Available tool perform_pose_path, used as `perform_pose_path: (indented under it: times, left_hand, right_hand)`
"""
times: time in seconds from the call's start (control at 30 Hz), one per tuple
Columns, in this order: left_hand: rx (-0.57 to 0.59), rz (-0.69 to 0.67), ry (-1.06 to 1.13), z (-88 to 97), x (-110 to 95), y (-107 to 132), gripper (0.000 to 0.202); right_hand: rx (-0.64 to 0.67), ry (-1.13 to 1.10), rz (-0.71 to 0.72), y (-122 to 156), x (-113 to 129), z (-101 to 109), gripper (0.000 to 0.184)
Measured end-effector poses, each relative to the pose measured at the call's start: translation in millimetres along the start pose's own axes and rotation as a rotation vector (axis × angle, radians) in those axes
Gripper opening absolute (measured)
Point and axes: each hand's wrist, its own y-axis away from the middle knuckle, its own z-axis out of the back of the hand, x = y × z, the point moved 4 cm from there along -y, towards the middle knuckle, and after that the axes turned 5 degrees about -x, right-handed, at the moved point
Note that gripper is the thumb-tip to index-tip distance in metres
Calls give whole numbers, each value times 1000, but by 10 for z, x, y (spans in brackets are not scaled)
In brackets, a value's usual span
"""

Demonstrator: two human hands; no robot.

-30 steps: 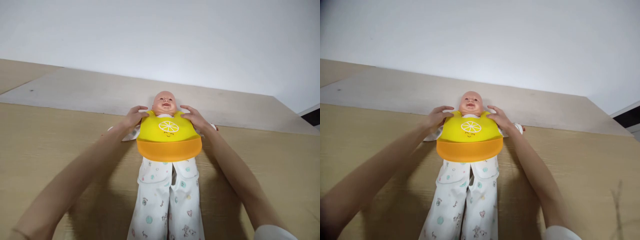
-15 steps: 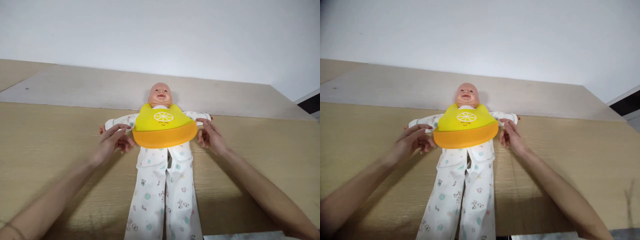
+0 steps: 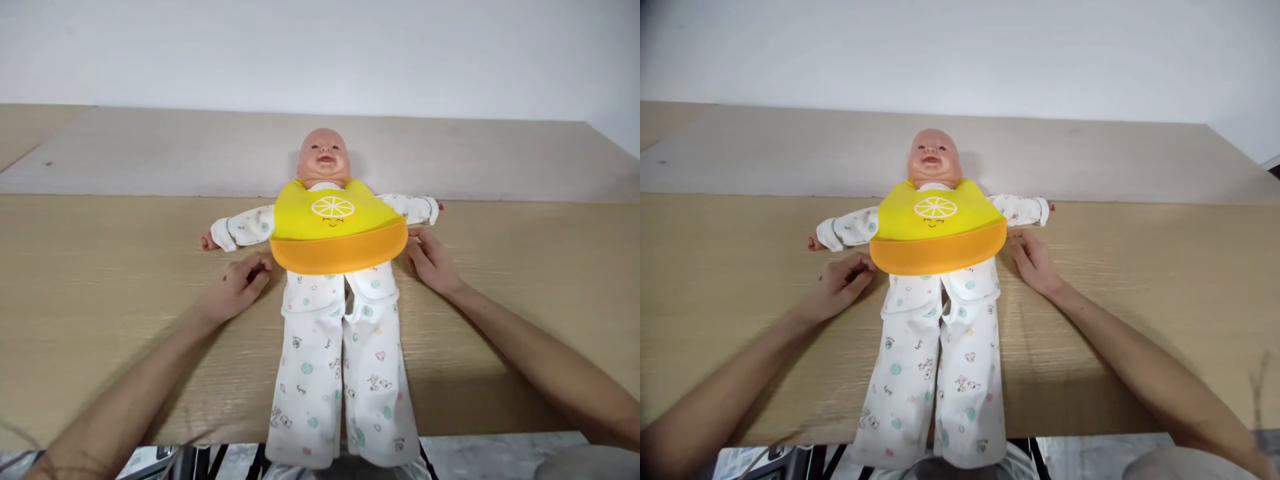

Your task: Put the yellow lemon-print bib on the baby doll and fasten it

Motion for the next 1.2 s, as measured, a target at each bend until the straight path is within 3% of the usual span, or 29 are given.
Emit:
perform_pose_path:
  times: [0.37, 0.6, 1.2]
  left_hand:
    - [-24, -9, 40, 17, -7, 46, 20]
    - [-44, -44, 30, 29, -24, 68, 21]
    - [-8, -107, -28, 29, -77, 83, 24]
  right_hand:
    - [24, 312, 292, 20, 104, 8, 24]
    - [53, 357, 419, 29, 158, -24, 18]
    - [82, 425, 444, 50, 159, -59, 21]
